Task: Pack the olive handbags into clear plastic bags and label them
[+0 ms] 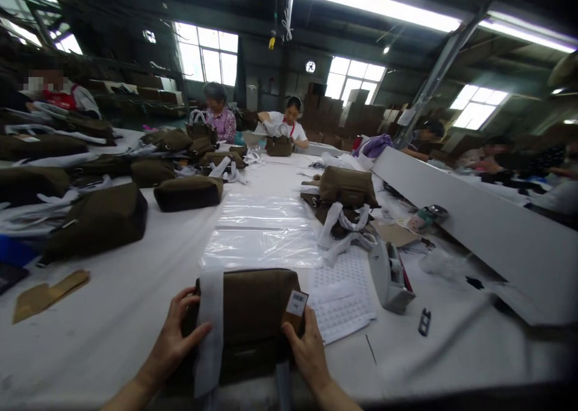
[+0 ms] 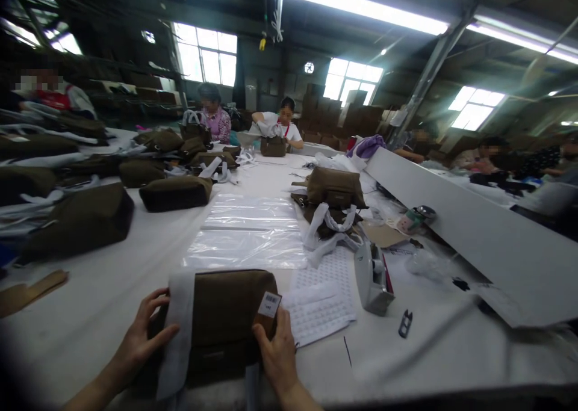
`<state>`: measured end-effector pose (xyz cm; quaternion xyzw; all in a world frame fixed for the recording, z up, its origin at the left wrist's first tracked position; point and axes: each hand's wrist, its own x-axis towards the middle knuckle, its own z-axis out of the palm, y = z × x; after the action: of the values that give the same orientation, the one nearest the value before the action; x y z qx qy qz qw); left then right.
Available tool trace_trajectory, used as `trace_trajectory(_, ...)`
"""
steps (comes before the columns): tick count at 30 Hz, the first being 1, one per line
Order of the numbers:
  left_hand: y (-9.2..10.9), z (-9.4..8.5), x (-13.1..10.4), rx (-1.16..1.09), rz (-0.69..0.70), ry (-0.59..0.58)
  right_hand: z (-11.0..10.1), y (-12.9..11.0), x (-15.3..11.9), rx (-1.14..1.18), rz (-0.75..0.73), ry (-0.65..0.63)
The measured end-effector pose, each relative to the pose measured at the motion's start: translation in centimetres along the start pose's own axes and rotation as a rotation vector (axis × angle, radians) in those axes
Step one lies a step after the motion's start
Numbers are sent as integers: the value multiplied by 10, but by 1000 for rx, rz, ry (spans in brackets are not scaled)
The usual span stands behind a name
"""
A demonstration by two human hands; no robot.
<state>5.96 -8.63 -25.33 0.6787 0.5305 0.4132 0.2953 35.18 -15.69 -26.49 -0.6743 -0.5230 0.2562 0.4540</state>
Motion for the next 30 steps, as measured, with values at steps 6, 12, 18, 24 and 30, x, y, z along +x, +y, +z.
trace_trajectory(6, -8, 1, 38, 90, -63, -24, 11, -18, 60, -139, -224, 6)
trace_trajectory(12, 7, 3, 45, 339, 171, 100, 35, -21, 83, -257, -308, 40)
trace_trajectory(18, 34, 11, 48, 608, 654, -135, 40, -23, 79, -425, -449, 41)
trace_trajectory(24, 29, 36, 66, 821, 715, -163, 39, -44, 97, -572, -564, -373)
trace_trajectory(30, 17, 40, 75, 795, 736, -182, 48, -40, 104, -548, -509, -404)
